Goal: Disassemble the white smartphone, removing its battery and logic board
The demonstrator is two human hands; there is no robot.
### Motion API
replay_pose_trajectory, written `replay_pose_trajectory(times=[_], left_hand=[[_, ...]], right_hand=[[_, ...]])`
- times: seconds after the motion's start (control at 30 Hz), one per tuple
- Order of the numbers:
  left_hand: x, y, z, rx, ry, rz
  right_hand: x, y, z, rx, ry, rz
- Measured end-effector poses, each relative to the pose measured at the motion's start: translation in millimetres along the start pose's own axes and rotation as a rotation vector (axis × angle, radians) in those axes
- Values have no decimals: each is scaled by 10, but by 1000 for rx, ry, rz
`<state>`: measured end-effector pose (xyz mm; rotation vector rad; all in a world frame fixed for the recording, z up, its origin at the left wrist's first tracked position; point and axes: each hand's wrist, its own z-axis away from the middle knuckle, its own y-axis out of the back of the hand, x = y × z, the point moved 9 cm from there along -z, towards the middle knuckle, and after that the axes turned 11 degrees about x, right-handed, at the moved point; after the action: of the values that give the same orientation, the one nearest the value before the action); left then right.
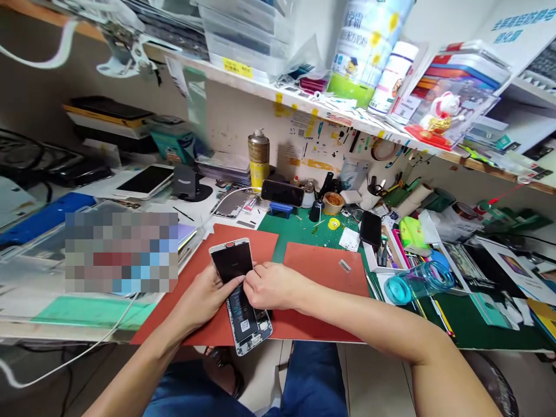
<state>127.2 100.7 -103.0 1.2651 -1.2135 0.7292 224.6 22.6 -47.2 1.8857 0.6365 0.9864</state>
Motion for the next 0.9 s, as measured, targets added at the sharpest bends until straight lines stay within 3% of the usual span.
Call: replay_pose_trajectory(times=[0.33, 0.6, 0.9], left_hand=[[-89, -25, -13, -3, -13, 88], [137, -49, 47, 0, -126, 41], [303, -26, 101, -2, -110, -10]], right_hand=[[26, 56, 24, 49, -35, -1], [-5, 128, 69, 147, -41, -4], [-75, 180, 109, 194, 29, 23]])
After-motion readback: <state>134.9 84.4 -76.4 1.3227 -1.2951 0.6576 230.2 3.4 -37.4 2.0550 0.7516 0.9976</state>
